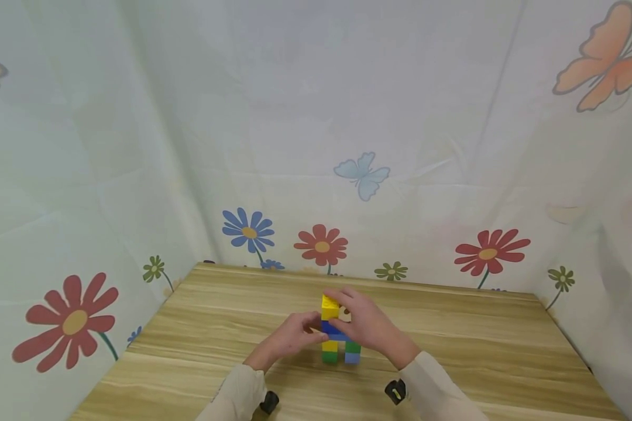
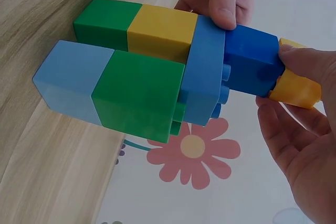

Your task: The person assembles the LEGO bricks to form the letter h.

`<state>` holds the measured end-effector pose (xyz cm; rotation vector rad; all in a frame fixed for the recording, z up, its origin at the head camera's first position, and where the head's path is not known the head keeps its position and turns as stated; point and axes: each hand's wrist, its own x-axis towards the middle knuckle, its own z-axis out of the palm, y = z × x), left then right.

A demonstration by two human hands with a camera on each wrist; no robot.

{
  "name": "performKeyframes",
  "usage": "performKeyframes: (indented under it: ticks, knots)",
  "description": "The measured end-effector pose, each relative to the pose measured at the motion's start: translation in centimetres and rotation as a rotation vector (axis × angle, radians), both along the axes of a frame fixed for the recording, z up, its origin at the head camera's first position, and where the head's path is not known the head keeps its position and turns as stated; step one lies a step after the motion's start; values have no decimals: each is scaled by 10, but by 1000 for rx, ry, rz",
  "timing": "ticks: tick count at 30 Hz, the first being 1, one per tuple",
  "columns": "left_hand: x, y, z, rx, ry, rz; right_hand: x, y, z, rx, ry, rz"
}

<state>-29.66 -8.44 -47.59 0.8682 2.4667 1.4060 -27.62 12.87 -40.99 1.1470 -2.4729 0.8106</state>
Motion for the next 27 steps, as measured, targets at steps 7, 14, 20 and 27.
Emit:
performKeyframes:
  ticks: [7,14,20,27]
  knots:
    - [-1,0,-1,1,-18,3,1,0,2,17,11,-7]
    - [-2,0,-3,10,-26,-2,1,-1,2,26,38,-4]
    - [-2,0,-3,14,-34,-6,2,-1,4,53,24,-11]
    - [-2,-1,-3,13,-30,-3,3,-2,6,77,4,-32]
